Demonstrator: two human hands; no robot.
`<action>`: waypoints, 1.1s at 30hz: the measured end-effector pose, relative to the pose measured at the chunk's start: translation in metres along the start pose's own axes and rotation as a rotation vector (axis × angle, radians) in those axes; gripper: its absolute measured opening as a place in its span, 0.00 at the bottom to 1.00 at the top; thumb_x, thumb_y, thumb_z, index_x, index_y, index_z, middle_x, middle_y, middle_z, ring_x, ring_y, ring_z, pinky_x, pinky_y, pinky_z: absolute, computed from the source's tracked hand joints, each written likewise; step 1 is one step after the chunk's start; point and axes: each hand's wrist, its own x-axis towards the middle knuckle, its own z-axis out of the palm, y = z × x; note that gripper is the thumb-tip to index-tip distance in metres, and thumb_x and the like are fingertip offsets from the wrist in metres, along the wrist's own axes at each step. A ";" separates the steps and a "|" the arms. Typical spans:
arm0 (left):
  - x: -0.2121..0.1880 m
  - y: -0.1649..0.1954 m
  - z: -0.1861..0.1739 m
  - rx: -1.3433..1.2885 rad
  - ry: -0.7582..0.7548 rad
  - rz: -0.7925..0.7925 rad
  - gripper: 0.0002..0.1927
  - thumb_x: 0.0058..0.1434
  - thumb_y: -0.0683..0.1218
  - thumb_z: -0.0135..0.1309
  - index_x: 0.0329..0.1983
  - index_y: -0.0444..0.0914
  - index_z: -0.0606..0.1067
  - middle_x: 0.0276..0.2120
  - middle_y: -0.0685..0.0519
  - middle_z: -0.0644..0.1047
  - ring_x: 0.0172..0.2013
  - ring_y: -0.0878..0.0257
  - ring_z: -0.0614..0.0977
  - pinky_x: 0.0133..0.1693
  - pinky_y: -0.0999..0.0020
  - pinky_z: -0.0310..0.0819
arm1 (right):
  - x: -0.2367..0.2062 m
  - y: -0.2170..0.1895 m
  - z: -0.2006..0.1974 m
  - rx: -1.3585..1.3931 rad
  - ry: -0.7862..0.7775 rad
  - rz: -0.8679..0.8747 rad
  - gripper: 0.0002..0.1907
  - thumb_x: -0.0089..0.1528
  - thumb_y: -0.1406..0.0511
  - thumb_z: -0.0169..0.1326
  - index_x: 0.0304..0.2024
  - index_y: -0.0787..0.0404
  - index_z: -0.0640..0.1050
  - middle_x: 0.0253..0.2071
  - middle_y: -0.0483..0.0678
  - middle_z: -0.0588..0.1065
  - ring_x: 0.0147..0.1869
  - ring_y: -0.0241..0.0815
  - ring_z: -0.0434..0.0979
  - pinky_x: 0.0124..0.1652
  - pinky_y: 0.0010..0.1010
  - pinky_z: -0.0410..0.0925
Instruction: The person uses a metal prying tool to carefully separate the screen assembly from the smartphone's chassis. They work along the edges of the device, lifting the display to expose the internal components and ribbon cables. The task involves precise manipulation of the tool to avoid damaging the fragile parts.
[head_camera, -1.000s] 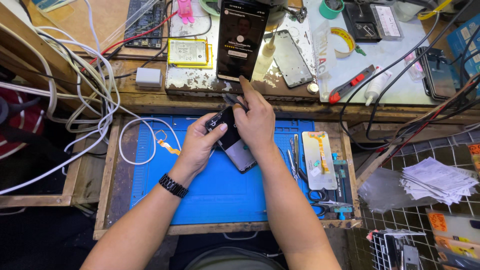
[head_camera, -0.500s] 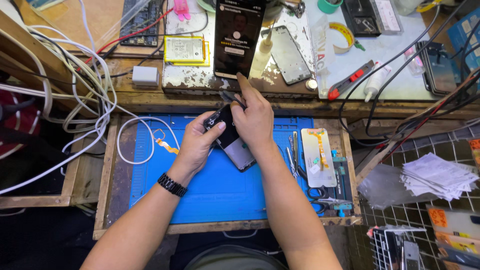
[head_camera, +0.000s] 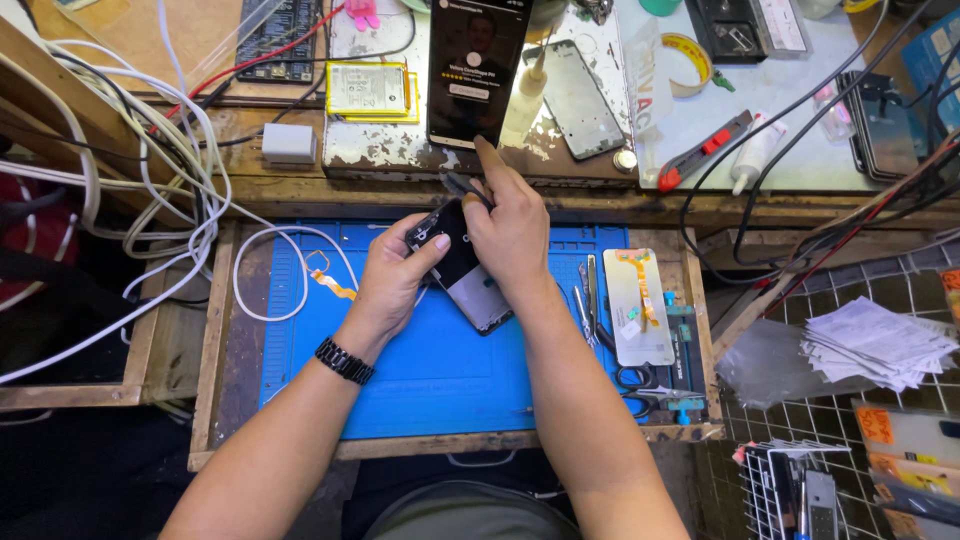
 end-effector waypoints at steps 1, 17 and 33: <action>0.000 0.000 0.000 -0.009 0.006 -0.001 0.16 0.66 0.38 0.58 0.56 0.31 0.75 0.45 0.53 0.81 0.43 0.69 0.80 0.49 0.72 0.76 | 0.000 0.000 0.000 -0.003 -0.005 0.016 0.30 0.58 0.69 0.52 0.65 0.57 0.73 0.43 0.56 0.79 0.44 0.52 0.83 0.44 0.38 0.74; 0.002 -0.001 0.001 -0.001 0.004 0.004 0.15 0.67 0.38 0.57 0.56 0.31 0.75 0.44 0.54 0.80 0.43 0.70 0.79 0.48 0.72 0.76 | 0.001 -0.002 0.000 -0.010 -0.007 -0.032 0.30 0.58 0.69 0.53 0.65 0.57 0.73 0.42 0.55 0.79 0.42 0.52 0.81 0.44 0.38 0.73; 0.004 -0.007 0.002 -0.040 0.002 0.034 0.15 0.68 0.38 0.57 0.57 0.30 0.75 0.45 0.53 0.80 0.44 0.69 0.80 0.49 0.71 0.76 | 0.001 0.008 0.002 0.013 0.024 -0.014 0.30 0.57 0.70 0.53 0.64 0.61 0.73 0.44 0.59 0.79 0.39 0.52 0.83 0.43 0.38 0.74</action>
